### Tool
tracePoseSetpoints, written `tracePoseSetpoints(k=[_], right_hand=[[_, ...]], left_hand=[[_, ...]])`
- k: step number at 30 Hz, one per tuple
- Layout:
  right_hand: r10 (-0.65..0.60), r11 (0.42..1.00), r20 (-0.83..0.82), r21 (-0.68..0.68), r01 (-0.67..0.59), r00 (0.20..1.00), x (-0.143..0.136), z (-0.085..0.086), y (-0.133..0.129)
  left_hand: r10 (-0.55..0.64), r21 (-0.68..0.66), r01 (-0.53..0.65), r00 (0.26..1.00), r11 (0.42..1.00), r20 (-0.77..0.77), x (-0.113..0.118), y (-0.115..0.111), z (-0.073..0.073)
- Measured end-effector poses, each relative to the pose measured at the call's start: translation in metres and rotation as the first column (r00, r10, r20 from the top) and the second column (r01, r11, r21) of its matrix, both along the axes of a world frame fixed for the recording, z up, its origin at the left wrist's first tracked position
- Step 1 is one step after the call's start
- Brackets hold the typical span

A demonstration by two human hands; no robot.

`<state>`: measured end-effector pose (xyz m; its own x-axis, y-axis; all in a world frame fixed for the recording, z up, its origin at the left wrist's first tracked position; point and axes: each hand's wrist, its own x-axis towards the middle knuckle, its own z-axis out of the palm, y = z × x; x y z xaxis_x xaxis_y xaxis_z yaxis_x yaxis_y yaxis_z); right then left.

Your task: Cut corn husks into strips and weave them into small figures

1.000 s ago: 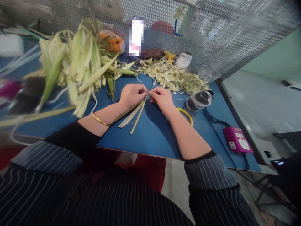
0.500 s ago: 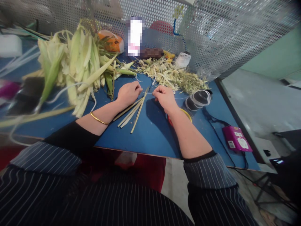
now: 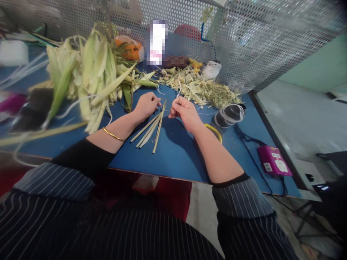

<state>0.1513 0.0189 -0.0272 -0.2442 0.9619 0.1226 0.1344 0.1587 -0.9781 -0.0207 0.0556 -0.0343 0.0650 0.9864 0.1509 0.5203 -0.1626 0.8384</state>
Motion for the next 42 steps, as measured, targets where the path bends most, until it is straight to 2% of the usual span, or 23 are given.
tracePoseSetpoints(k=[2, 5, 9, 11, 14, 17, 20, 23, 27, 31, 34, 36, 38, 40, 42], right_hand=[[-0.050, 0.997, 0.072, 0.068, 0.045, 0.996, 0.001, -0.002, 0.002], [-0.117, 0.983, 0.250, 0.166, 0.076, 0.961, 0.002, -0.006, 0.004], [-0.192, 0.943, 0.549, 0.333, -0.002, 0.814, 0.003, -0.008, 0.003], [-0.232, 0.914, 0.600, 0.404, -0.040, 0.765, 0.003, -0.007, 0.002], [-0.265, 0.910, 0.512, 0.412, 0.037, 0.817, 0.002, -0.004, 0.003], [-0.216, 0.955, 0.298, 0.263, 0.138, 0.930, 0.001, -0.002, 0.002], [-0.089, 0.996, 0.071, 0.038, 0.087, 0.993, -0.002, -0.001, -0.001], [0.004, 0.997, -0.058, -0.077, -0.009, 0.998, -0.006, -0.003, -0.003], [0.000, 0.998, -0.023, -0.060, -0.001, 1.000, -0.009, -0.005, -0.001], [-0.011, 0.999, 0.151, 0.053, 0.003, 0.988, -0.008, -0.005, 0.000], [-0.027, 0.996, 0.217, 0.086, 0.008, 0.976, -0.006, -0.006, 0.002], [-0.034, 0.998, 0.202, 0.066, 0.021, 0.979, -0.004, -0.007, 0.003], [-0.042, 0.999, 0.165, 0.040, 0.036, 0.985, -0.003, -0.007, 0.004], [-0.053, 0.998, 0.145, 0.035, 0.048, 0.988, -0.003, -0.006, 0.004], [-0.062, 0.997, 0.131, 0.057, 0.055, 0.989, -0.003, -0.005, 0.003]], left_hand=[[0.001, -0.118, 0.027, 0.974, 0.993, 0.226, 0.002, -0.001, 0.001], [-0.032, -0.179, 0.113, 0.914, 0.977, 0.405, 0.006, -0.004, 0.003], [-0.079, -0.199, 0.202, 0.864, 0.959, 0.497, 0.008, -0.007, 0.004], [-0.103, -0.189, 0.218, 0.869, 0.957, 0.483, 0.008, -0.009, 0.005], [-0.123, -0.163, 0.208, 0.900, 0.965, 0.419, 0.009, -0.011, 0.005], [-0.136, -0.160, 0.211, 0.913, 0.964, 0.384, 0.010, -0.013, 0.006], [-0.143, -0.156, 0.216, 0.914, 0.964, 0.379, 0.010, -0.014, 0.006], [-0.161, -0.144, 0.233, 0.905, 0.962, 0.393, 0.011, -0.013, 0.005], [-0.205, -0.110, 0.259, 0.911, 0.960, 0.359, 0.011, -0.011, 0.002], [-0.271, 0.044, 0.268, 0.953, 0.962, 0.135, 0.012, -0.009, -0.002], [-0.266, 0.106, 0.265, 0.964, 0.958, -0.004, 0.011, -0.009, -0.002], [-0.252, 0.076, 0.248, 0.967, 0.966, 0.045, 0.010, -0.011, 0.000], [-0.220, 0.001, 0.224, 0.959, 0.975, 0.181, 0.009, -0.012, 0.002], [-0.161, -0.074, 0.191, 0.941, 0.979, 0.299, 0.007, -0.012, 0.003], [-0.098, -0.094, 0.139, 0.931, 0.986, 0.352, 0.007, -0.011, 0.002]])
